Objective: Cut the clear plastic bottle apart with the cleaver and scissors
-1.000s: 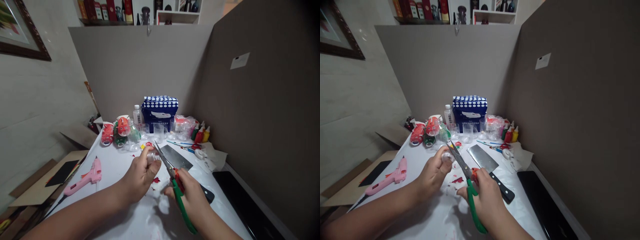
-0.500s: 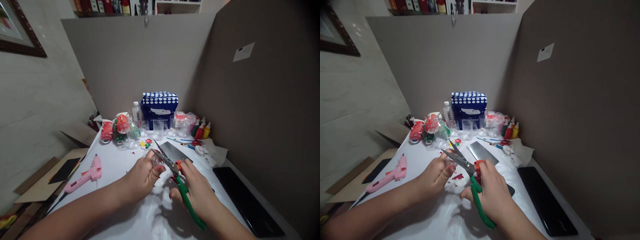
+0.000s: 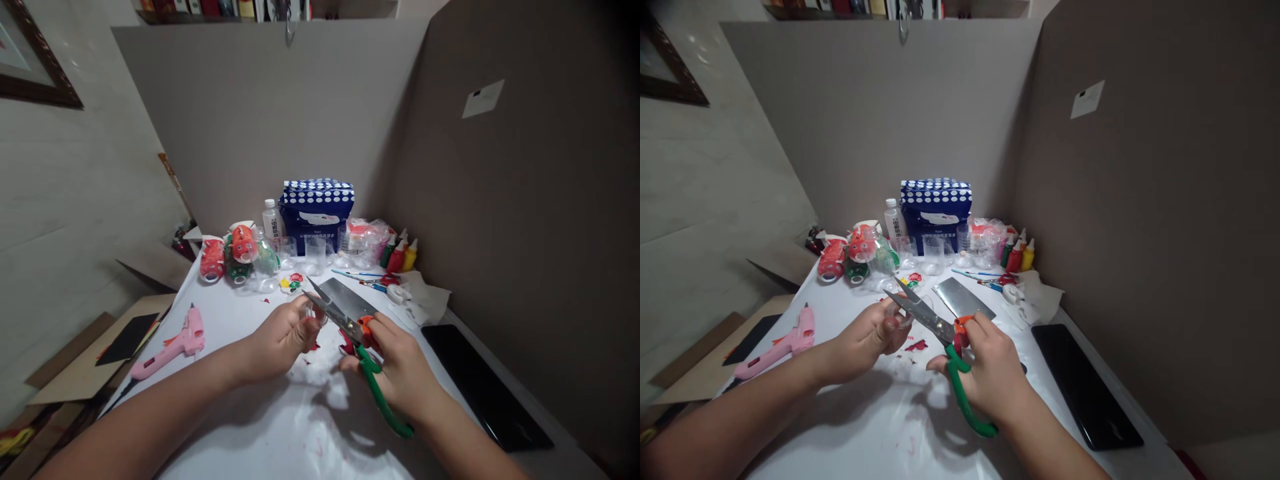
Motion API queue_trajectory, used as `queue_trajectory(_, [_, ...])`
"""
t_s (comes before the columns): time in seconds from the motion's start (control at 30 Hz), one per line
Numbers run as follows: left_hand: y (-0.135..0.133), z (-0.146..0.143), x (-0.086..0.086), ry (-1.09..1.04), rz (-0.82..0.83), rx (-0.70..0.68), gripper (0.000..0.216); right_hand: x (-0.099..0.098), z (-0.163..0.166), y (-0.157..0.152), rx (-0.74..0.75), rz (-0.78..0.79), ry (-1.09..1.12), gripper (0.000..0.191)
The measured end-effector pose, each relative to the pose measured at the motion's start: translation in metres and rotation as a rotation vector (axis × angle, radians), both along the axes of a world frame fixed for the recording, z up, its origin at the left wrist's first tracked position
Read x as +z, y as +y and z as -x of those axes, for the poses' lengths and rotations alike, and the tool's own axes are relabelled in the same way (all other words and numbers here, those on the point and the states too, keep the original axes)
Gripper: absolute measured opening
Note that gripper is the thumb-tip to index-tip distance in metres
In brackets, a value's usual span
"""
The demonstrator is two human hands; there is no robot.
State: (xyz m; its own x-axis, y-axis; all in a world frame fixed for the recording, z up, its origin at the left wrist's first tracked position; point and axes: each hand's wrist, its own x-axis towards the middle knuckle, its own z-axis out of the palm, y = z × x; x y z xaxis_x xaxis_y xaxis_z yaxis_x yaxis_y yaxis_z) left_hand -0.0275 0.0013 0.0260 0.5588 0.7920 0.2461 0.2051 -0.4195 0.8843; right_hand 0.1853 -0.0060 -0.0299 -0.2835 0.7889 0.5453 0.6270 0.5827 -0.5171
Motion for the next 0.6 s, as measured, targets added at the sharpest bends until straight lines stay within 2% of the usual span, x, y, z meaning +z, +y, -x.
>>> queue_trajectory(0.1, [0.001,0.002,0.0,-0.016,0.05,-0.023,0.052,0.001,0.0,0.0,0.033,-0.009,0.021,0.04])
queue_trajectory(0.2, [0.0,0.001,-0.001,-0.001,-0.023,0.087,0.051,0.0,0.003,-0.001,0.038,0.045,0.024,0.041])
queue_trajectory(0.37, [-0.003,-0.003,-0.007,-0.046,-0.102,0.296,0.045,-0.008,0.015,0.0,-0.037,0.166,0.043,0.037])
queue_trajectory(0.6, [-0.007,-0.01,-0.006,0.037,-0.169,0.407,0.03,-0.008,0.024,-0.005,-0.05,0.296,0.042,0.034])
